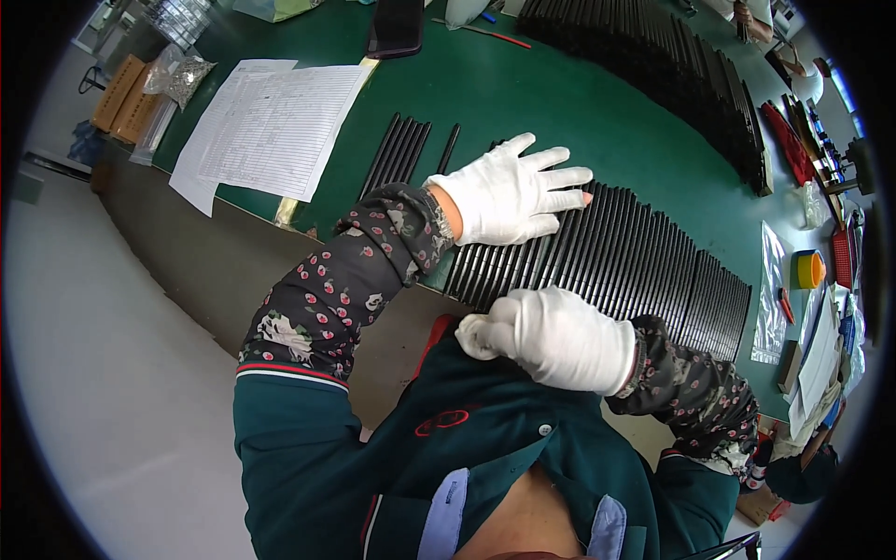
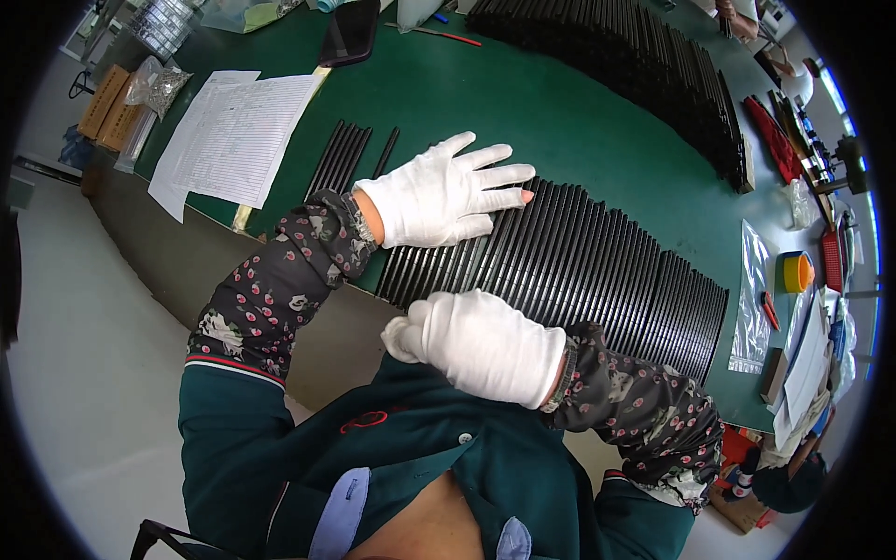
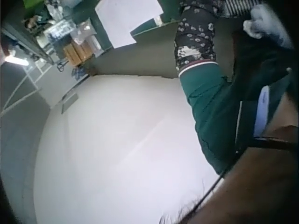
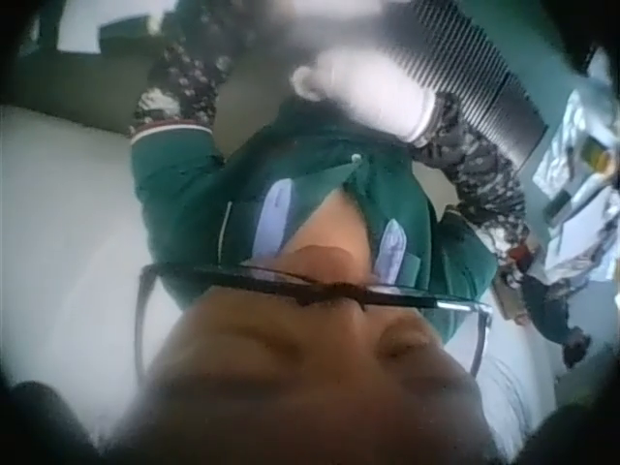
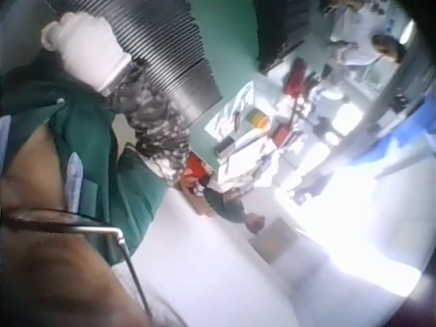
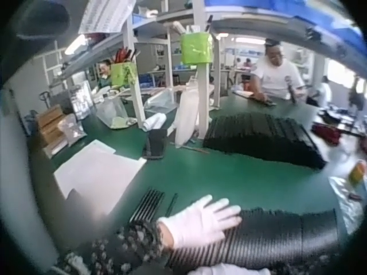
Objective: Wiping and cleaning individual thin black rods with a cloth at a factory workbench.
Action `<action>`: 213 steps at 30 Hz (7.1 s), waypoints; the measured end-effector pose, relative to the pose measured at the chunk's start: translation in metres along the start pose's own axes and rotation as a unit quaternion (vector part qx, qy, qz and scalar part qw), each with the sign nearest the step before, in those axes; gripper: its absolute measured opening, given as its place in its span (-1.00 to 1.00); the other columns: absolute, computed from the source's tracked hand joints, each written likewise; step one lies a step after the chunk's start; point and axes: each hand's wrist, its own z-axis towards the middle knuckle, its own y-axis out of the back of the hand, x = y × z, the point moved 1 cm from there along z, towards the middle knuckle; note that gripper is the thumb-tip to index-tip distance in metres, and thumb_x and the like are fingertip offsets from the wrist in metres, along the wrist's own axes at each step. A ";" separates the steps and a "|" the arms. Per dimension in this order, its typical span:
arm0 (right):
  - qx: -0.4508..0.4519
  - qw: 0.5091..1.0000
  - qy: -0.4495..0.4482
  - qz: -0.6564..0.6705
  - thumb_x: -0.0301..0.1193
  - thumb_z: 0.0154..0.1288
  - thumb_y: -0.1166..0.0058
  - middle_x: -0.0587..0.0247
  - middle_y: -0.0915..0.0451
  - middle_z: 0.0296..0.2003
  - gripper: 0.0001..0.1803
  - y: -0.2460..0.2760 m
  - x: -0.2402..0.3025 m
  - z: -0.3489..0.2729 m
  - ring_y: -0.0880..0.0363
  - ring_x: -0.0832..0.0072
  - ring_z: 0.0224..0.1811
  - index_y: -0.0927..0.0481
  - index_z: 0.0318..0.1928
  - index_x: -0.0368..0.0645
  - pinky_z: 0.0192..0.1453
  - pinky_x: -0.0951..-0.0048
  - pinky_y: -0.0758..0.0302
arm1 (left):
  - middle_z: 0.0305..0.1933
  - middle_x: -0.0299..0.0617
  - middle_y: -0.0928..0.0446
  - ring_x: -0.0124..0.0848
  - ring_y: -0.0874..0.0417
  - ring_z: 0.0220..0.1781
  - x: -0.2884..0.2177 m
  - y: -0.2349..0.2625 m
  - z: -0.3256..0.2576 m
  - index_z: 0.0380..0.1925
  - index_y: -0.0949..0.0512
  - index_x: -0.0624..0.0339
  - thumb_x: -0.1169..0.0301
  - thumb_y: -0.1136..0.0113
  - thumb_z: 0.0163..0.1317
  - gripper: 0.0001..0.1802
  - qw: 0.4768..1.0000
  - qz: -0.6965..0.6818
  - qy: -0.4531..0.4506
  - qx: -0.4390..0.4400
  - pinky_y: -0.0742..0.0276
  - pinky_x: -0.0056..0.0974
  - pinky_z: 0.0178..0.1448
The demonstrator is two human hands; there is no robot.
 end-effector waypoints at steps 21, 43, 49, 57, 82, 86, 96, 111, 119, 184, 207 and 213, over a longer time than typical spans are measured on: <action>-0.086 0.984 -0.100 -0.120 -0.37 0.23 -0.03 0.23 -0.48 -0.47 -0.82 -0.010 -0.012 0.017 -0.56 0.36 -0.49 -0.54 -0.19 -0.15 -0.52 0.38 -0.52 | 0.48 -0.24 -0.13 -0.17 -0.14 0.49 -0.009 0.002 0.008 0.34 -0.28 -0.07 0.06 0.08 0.33 -0.41 1.000 -0.020 0.006 -0.002 -0.03 0.11 0.49; 0.012 0.997 -0.059 0.056 -0.38 0.28 -0.01 0.22 -0.51 -0.42 -0.81 -0.005 0.017 -0.027 -0.60 0.39 -0.45 -0.52 -0.15 -0.18 -0.51 0.43 -0.56 | 0.46 -0.20 -0.17 -0.17 -0.18 0.47 -0.007 0.003 0.005 0.32 -0.29 -0.04 0.09 -0.01 0.29 -0.40 1.000 -0.008 0.001 -0.024 -0.10 0.08 0.47; -0.102 0.977 -0.178 -0.065 -0.42 0.25 -0.04 0.18 -0.53 -0.42 -0.87 0.006 -0.033 -0.038 -0.58 0.27 -0.48 -0.56 -0.21 -0.16 -0.48 0.30 -0.56 | 0.45 -0.17 -0.17 -0.14 -0.18 0.47 -0.007 0.004 0.009 0.32 -0.28 0.00 0.09 -0.04 0.27 -0.38 1.000 0.013 -0.004 -0.020 -0.10 0.07 0.47; -0.135 0.973 -0.171 0.079 -0.38 0.32 -0.01 0.16 -0.47 -0.51 -0.84 0.011 -0.028 -0.050 -0.56 0.31 -0.53 -0.57 -0.17 -0.14 -0.52 0.37 -0.55 | 0.48 -0.17 -0.13 -0.15 -0.17 0.48 -0.006 0.005 0.006 0.34 -0.25 0.00 0.09 -0.05 0.27 -0.35 1.000 0.018 -0.001 -0.008 -0.08 0.08 0.48; -0.117 0.966 -0.231 0.030 -0.47 -0.01 -0.27 0.30 -0.52 -0.48 -0.65 0.042 0.017 -0.123 -0.55 0.35 -0.53 -0.62 -0.12 -0.02 -0.51 0.41 -0.51 | 0.46 0.19 -0.04 0.15 -0.02 0.50 -0.062 0.033 -0.083 0.45 0.06 0.14 -0.47 0.26 0.14 0.10 0.990 -0.098 0.100 -0.035 0.14 0.18 0.50; -0.097 0.967 -0.234 0.030 -0.48 -0.04 -0.29 0.31 -0.52 -0.47 -0.67 0.045 0.016 -0.117 -0.55 0.36 -0.52 -0.61 -0.16 -0.06 -0.51 0.39 -0.51 | 0.44 0.15 -0.10 0.11 -0.09 0.48 -0.076 0.021 -0.079 0.43 -0.03 0.16 -0.35 0.04 0.08 0.08 0.992 -0.088 0.091 -0.016 0.12 0.15 0.51; -0.119 0.976 -0.180 0.006 -0.50 -0.04 -0.27 0.31 -0.51 -0.47 -0.75 0.048 0.007 -0.096 -0.56 0.35 -0.51 -0.61 -0.26 -0.09 -0.51 0.39 -0.51 | 0.36 0.11 -0.23 0.06 -0.20 0.43 -0.078 0.018 -0.071 0.24 -0.27 0.29 -0.08 -0.22 0.04 -0.12 0.990 -0.112 0.070 -0.056 -0.03 0.12 0.47; -0.141 0.931 -0.318 -0.111 -0.39 0.30 0.01 0.22 -0.49 -0.45 -0.90 0.059 -0.112 -0.008 -0.58 0.27 -0.43 -0.55 -0.22 -0.04 -0.39 0.29 -0.57 | 0.30 0.07 -0.30 0.00 -0.29 0.37 -0.091 0.022 -0.060 0.18 -0.29 0.26 0.33 -0.35 -0.08 -0.23 0.964 -0.261 -0.032 -0.042 -0.23 0.08 0.40; -0.199 0.951 -0.234 -0.043 -0.28 0.39 0.03 0.17 -0.49 -0.47 -0.83 0.041 -0.153 -0.012 -0.56 0.30 -0.45 -0.58 -0.14 0.02 -0.42 0.32 -0.55 | 0.32 0.06 -0.29 -0.03 -0.30 0.38 -0.091 0.021 -0.061 0.19 -0.27 0.27 0.31 -0.28 -0.01 -0.27 0.960 -0.274 -0.039 -0.050 -0.22 0.07 0.42; -0.191 0.961 -0.185 -0.081 -0.51 0.09 -0.23 0.27 -0.52 -0.43 -0.77 0.051 -0.101 -0.011 -0.59 0.29 -0.43 -0.57 -0.19 -0.10 -0.39 0.37 -0.55 | -0.18 0.02 -0.54 -0.06 -0.59 -0.09 -0.084 0.011 -0.125 -0.36 -0.48 0.35 0.50 -0.18 -0.02 -0.80 0.955 -0.112 0.099 -0.254 -0.51 -0.05 -0.03; -0.193 0.956 -0.099 -0.197 -0.40 0.26 -0.12 0.28 -0.41 -0.57 -0.96 0.032 -0.116 0.057 -0.50 0.33 -0.62 -0.57 -0.27 -0.01 -0.60 0.37 -0.46 | -0.21 0.00 -0.61 -0.09 -0.67 -0.17 -0.093 -0.018 -0.099 -0.30 -0.48 0.34 0.50 -0.11 -0.17 -0.68 0.923 -0.198 0.049 -0.327 -0.59 -0.12 -0.03; -0.129 0.972 -0.017 -0.194 -0.40 0.20 -0.12 0.36 -0.43 -0.56 -0.89 0.018 -0.106 0.051 -0.53 0.44 -0.58 -0.54 -0.23 0.02 -0.60 0.44 -0.51 | -0.24 -0.04 -0.62 -0.16 -0.68 -0.20 -0.100 -0.017 -0.102 -0.29 -0.48 0.33 0.57 -0.10 -0.17 -0.68 0.919 -0.189 0.066 -0.339 -0.60 -0.17 -0.05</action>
